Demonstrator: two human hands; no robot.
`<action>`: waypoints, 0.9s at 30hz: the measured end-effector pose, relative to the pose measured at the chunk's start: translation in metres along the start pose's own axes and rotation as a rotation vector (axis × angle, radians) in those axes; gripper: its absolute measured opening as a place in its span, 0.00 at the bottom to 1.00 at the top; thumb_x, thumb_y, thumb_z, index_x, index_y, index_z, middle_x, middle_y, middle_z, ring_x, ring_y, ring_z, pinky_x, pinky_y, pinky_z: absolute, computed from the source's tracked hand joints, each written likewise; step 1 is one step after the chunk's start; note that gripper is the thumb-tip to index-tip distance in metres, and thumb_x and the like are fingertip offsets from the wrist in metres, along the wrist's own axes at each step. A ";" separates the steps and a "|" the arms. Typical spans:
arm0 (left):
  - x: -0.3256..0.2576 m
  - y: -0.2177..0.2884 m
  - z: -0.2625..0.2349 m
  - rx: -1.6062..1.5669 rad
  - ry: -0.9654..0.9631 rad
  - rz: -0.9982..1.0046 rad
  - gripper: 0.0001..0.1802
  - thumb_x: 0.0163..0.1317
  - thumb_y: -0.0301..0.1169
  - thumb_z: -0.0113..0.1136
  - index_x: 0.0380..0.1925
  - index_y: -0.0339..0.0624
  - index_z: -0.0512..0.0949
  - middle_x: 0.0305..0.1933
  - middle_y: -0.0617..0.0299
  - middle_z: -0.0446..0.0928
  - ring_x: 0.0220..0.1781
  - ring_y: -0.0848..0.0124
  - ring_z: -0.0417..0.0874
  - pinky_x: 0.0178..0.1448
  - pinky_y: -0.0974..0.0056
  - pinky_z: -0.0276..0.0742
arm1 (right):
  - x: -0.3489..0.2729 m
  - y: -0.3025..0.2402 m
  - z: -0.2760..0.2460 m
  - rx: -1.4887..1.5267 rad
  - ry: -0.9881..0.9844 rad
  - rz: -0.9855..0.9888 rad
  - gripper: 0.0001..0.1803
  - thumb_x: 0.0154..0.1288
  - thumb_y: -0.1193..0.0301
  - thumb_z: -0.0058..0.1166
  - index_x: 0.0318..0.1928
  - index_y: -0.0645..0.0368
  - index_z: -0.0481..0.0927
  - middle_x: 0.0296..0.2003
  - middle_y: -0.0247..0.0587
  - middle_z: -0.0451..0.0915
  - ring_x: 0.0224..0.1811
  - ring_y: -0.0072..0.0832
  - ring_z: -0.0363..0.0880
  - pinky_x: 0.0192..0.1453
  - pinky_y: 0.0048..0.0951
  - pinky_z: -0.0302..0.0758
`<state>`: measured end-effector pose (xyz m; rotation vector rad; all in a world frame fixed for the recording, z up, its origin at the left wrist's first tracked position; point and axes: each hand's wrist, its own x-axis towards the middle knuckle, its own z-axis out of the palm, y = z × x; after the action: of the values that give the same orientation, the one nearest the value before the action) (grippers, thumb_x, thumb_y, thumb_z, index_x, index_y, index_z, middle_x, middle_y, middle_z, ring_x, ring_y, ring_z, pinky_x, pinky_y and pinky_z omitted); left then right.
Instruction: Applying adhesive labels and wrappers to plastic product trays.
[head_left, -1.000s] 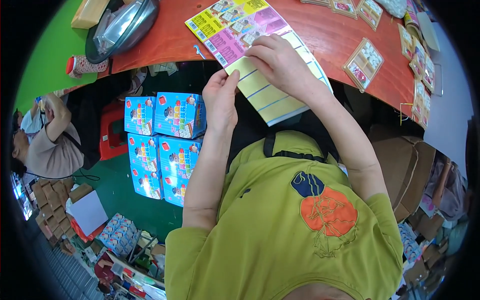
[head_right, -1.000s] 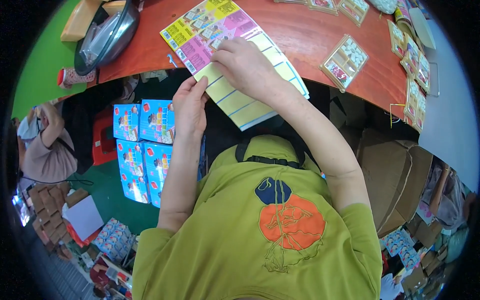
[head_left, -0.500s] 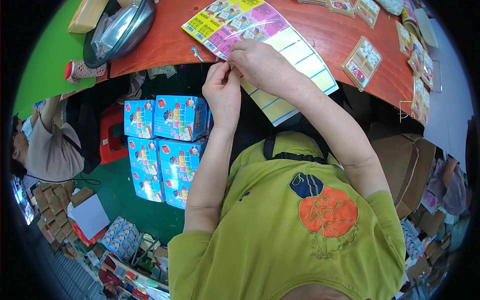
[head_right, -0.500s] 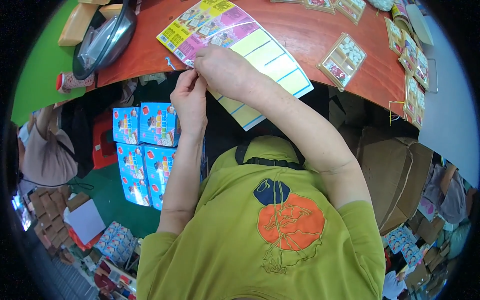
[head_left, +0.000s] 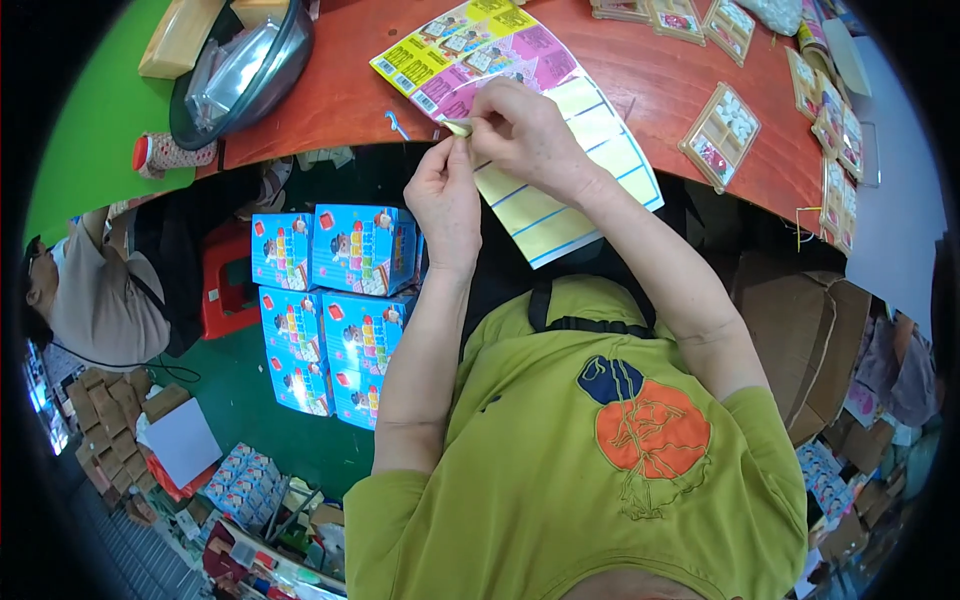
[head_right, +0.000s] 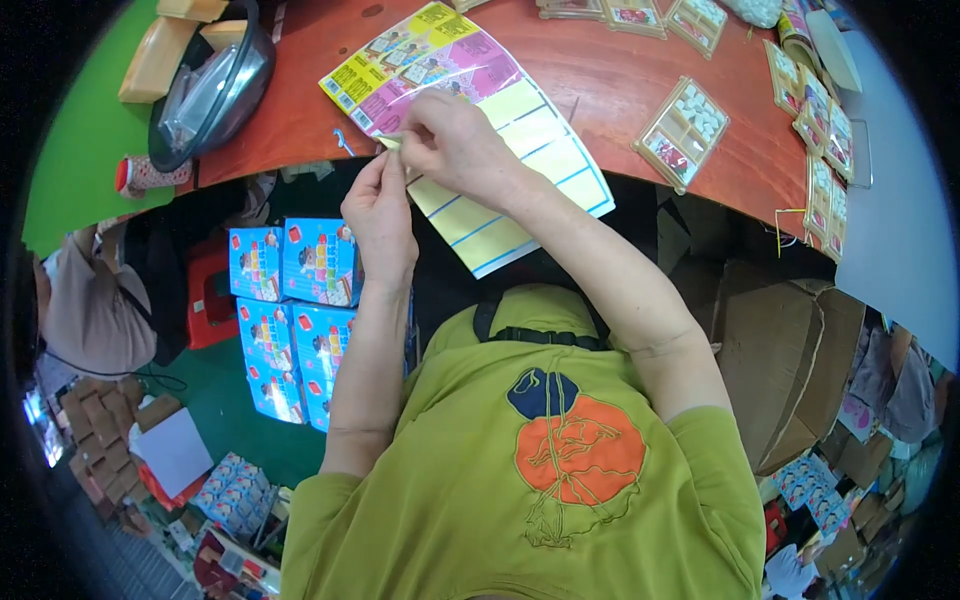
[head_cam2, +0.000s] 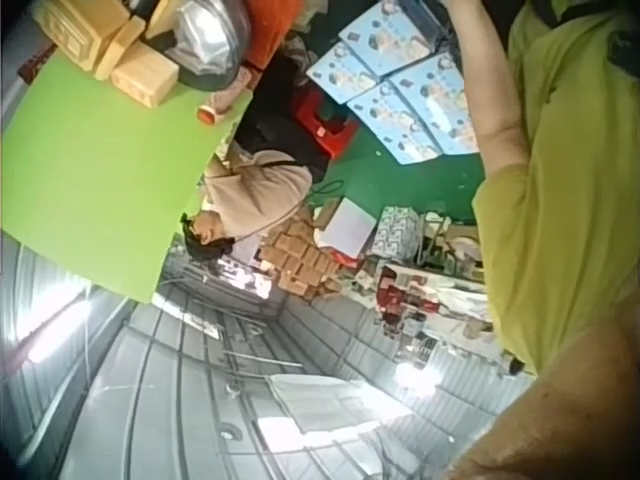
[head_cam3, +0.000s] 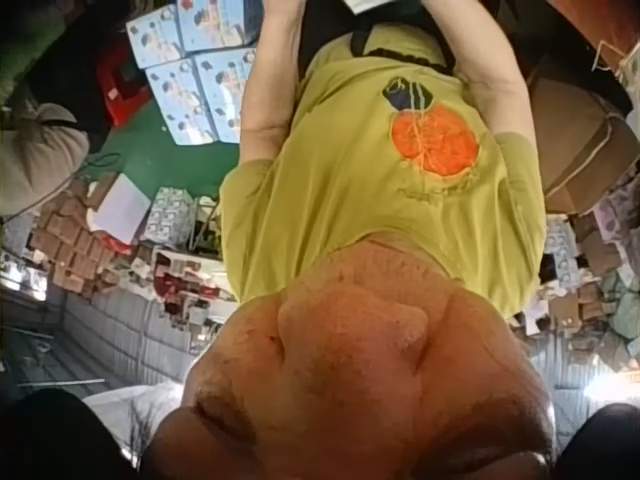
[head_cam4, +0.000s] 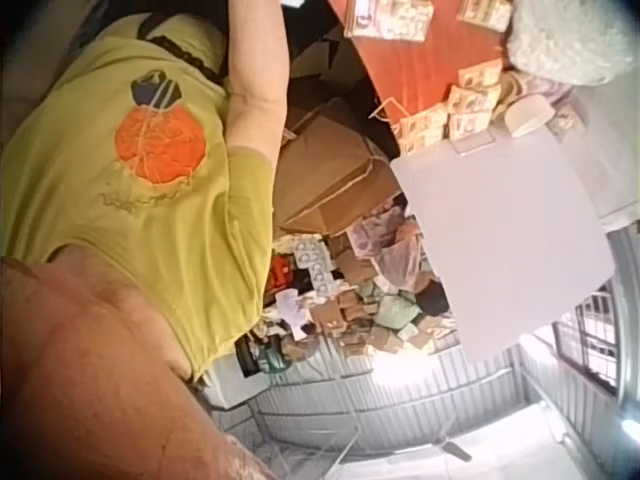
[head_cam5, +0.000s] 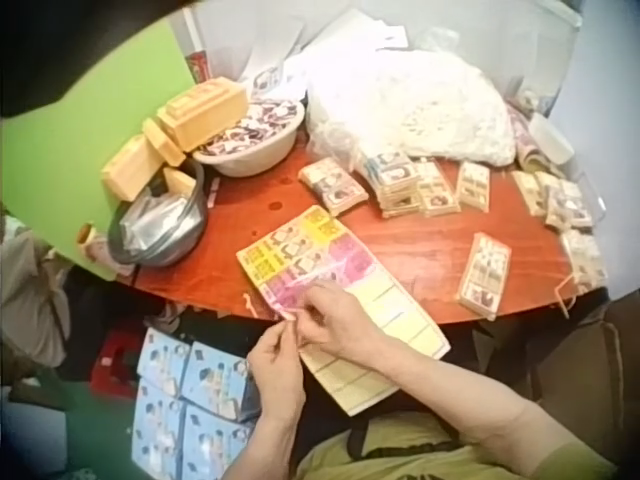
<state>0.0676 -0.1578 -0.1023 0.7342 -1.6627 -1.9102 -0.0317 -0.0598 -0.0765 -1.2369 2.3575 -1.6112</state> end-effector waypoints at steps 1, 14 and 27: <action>0.004 0.004 0.004 -0.124 0.035 -0.079 0.11 0.71 0.28 0.56 0.42 0.27 0.81 0.39 0.62 0.82 0.39 0.80 0.78 0.45 0.72 0.75 | 0.003 0.002 -0.004 0.105 0.067 0.065 0.04 0.62 0.77 0.56 0.36 0.65 0.76 0.32 0.39 0.76 0.36 0.28 0.80 0.43 0.27 0.78; 0.154 0.027 -0.038 0.579 0.307 0.164 0.16 0.64 0.31 0.58 0.42 0.25 0.79 0.39 0.52 0.82 0.40 0.62 0.82 0.47 0.57 0.77 | -0.043 -0.033 -0.187 0.625 0.743 0.099 0.07 0.73 0.77 0.49 0.45 0.66 0.77 0.46 0.46 0.81 0.47 0.30 0.83 0.56 0.32 0.79; -0.058 0.080 0.119 -0.292 -0.577 -0.150 0.16 0.76 0.36 0.51 0.45 0.33 0.80 0.40 0.62 0.83 0.37 0.82 0.80 0.43 0.75 0.74 | -0.090 -0.054 -0.131 -0.602 0.453 -0.233 0.18 0.51 0.77 0.63 0.44 0.58 0.78 0.45 0.42 0.78 0.48 0.41 0.77 0.58 0.40 0.71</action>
<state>0.0302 -0.0432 -0.0060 0.1985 -1.6065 -2.5745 0.0047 0.0888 -0.0083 -1.3840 3.2667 -1.3933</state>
